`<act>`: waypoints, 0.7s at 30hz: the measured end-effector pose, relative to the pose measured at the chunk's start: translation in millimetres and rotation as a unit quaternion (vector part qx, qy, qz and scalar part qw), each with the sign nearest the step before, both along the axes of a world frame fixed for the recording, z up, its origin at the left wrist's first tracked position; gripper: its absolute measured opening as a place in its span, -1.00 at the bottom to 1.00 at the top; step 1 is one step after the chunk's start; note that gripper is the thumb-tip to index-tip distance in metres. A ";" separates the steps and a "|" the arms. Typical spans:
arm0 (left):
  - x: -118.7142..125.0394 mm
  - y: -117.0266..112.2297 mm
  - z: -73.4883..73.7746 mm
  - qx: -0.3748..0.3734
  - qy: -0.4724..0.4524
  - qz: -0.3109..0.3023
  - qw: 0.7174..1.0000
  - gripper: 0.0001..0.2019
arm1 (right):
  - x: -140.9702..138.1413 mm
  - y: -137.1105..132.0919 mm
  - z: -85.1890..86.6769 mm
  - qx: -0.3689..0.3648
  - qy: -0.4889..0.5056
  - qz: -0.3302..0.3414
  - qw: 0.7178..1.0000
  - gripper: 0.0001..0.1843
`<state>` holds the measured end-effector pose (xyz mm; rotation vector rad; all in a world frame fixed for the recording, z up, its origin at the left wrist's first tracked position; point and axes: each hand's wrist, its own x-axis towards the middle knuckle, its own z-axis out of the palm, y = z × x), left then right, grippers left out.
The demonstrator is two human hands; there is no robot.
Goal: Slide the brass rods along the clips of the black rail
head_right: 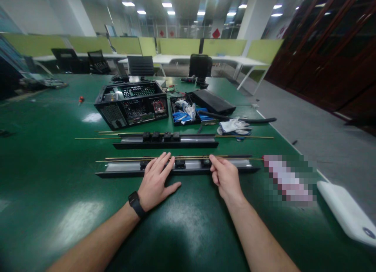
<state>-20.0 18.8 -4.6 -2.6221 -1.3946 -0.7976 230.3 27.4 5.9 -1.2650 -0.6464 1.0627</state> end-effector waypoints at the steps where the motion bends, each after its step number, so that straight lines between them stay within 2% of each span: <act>1: 0.1 0.0 -0.2 0.001 0.000 0.001 1.000 -0.28 | -0.4 0.0 0.2 0.000 -0.005 0.002 1.000 -0.55; 9: 0.7 0.2 -0.1 0.011 -0.005 -0.001 1.000 -0.28 | 2.3 1.2 -2.3 -0.003 0.016 0.003 1.000 -0.60; 21: 0.6 -0.2 -0.2 0.004 -0.001 -0.002 1.000 -0.27 | 2.4 1.8 -0.9 -0.004 0.025 -0.014 1.000 -0.56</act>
